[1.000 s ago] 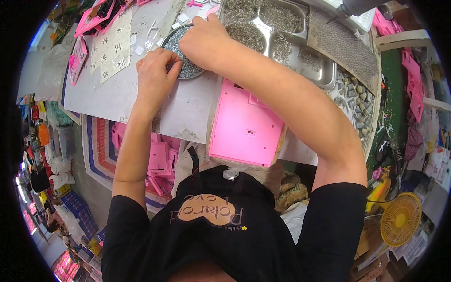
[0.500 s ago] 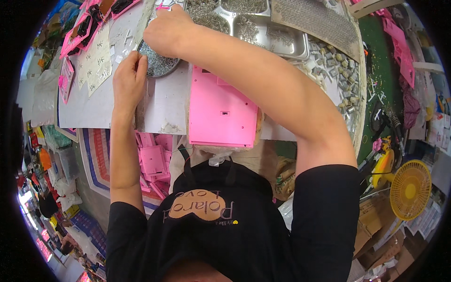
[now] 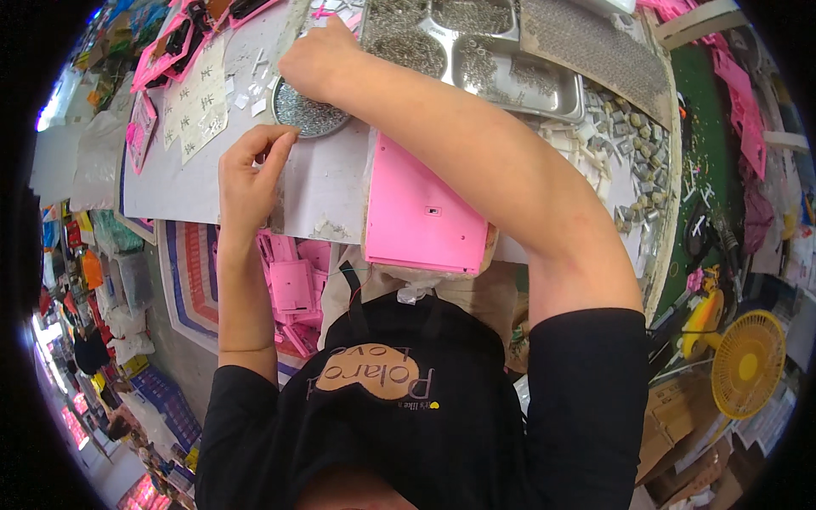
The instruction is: Assemble and solder components into a pink electronic housing, then secure with screws.
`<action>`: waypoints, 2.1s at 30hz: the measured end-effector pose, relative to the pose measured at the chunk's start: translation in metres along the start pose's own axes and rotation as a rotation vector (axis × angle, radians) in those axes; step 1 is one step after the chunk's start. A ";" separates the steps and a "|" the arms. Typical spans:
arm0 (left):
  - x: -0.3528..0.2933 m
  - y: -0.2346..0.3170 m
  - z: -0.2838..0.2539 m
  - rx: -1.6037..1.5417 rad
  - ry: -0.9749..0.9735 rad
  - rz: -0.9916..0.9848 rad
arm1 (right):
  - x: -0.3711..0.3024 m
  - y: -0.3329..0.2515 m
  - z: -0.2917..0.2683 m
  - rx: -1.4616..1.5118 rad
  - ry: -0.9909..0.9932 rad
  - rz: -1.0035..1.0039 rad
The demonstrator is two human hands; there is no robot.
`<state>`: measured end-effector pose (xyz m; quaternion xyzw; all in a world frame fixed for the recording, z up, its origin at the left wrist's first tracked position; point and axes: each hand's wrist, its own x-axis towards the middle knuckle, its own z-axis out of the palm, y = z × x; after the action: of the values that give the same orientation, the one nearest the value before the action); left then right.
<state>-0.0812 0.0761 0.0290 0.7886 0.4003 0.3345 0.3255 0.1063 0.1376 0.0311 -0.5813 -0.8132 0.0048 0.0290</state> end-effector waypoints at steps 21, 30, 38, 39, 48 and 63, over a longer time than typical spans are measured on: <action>-0.051 0.022 0.026 -0.155 -0.095 0.117 | -0.298 -0.013 -0.014 1.508 0.389 0.737; -0.053 0.053 0.038 -0.202 -0.209 0.216 | -0.307 -0.038 -0.014 0.865 0.419 0.501; -0.064 0.043 0.032 -0.210 -0.222 0.172 | -0.302 -0.048 0.002 0.801 0.397 0.561; -0.065 0.043 0.031 -0.212 -0.220 0.175 | -0.303 -0.047 0.003 0.827 0.375 0.576; -0.065 0.038 0.029 -0.244 -0.202 0.143 | -0.309 -0.029 -0.002 1.100 0.301 0.708; -0.060 0.064 0.064 -0.227 -0.204 0.453 | -0.160 0.128 -0.125 1.357 0.452 -0.063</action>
<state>-0.0315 -0.0203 0.0272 0.8463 0.1388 0.3601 0.3673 0.2850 0.0242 0.1438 -0.3983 -0.6212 0.3881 0.5521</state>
